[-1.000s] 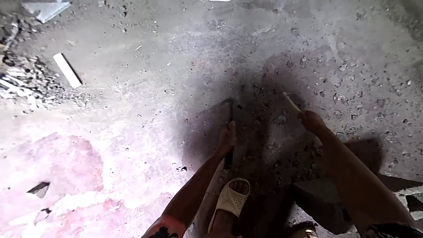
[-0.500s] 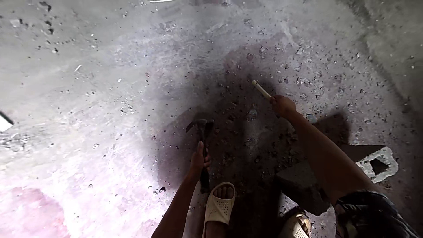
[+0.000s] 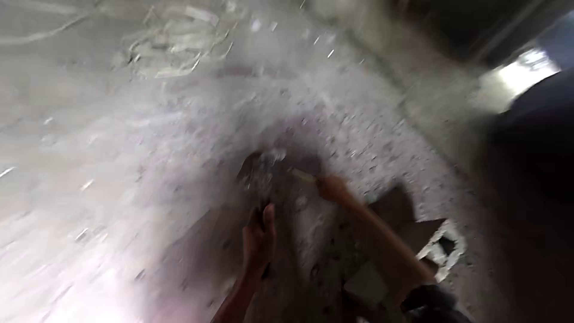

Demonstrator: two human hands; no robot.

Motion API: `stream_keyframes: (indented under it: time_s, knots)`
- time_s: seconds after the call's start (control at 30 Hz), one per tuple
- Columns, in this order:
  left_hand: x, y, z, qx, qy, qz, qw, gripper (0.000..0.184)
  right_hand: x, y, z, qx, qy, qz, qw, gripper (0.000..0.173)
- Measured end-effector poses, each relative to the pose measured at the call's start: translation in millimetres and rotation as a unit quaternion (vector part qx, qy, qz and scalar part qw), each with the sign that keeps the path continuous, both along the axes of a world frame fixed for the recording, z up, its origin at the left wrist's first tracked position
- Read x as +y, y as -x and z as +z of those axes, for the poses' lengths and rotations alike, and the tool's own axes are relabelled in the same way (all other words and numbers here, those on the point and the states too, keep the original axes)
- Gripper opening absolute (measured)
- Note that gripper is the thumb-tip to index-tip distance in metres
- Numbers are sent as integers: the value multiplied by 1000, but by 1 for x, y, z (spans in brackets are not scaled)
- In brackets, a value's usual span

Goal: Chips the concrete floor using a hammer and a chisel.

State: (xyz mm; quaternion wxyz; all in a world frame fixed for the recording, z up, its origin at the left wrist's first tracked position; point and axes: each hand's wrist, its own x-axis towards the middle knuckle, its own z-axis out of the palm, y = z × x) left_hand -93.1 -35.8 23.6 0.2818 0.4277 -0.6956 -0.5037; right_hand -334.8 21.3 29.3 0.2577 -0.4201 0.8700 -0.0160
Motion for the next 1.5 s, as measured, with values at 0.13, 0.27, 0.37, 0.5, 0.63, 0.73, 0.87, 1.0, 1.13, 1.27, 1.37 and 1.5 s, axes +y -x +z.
stream_keyframes:
  time_s: [0.13,0.27,0.37,0.5,0.63,0.73,0.87,1.0,1.13,1.27,1.37,1.5]
  knots:
    - [-22,50,-7,-155,-67,-108,980,61,-3,28,5,19,-74,47,996,35]
    - [-26,51,-24,-191,-69,-173,964,59,-6,27,3,22,-78,44,996,36]
    - [-11,39,-17,-141,-35,-126,981,59,-4,34,-8,6,-63,39,997,39]
    - [-8,51,-26,-112,-14,-56,992,59,-3,39,-10,11,-65,51,997,39]
    - [-43,61,-31,-157,-104,-107,976,63,-4,39,-10,24,-71,62,995,40]
    - [-40,55,-16,-112,-61,-65,990,61,-5,43,-11,25,-64,63,996,41]
    - [-28,56,-31,-96,-11,-34,995,57,-4,44,-18,26,-68,60,996,42]
    - [-41,50,-40,-208,-111,-136,962,62,-4,36,-17,21,-82,51,995,43]
    - [-24,37,-17,-155,-96,-111,977,60,-6,36,-2,29,-65,42,997,42]
    - [-17,35,11,-121,-111,-87,983,52,-7,38,2,13,-81,62,995,37]
    - [-18,32,8,-72,-81,-56,992,50,-13,39,-10,52,-83,84,992,36]
    - [-10,33,-20,-63,-48,-48,996,56,-15,40,-14,73,-104,90,988,39]
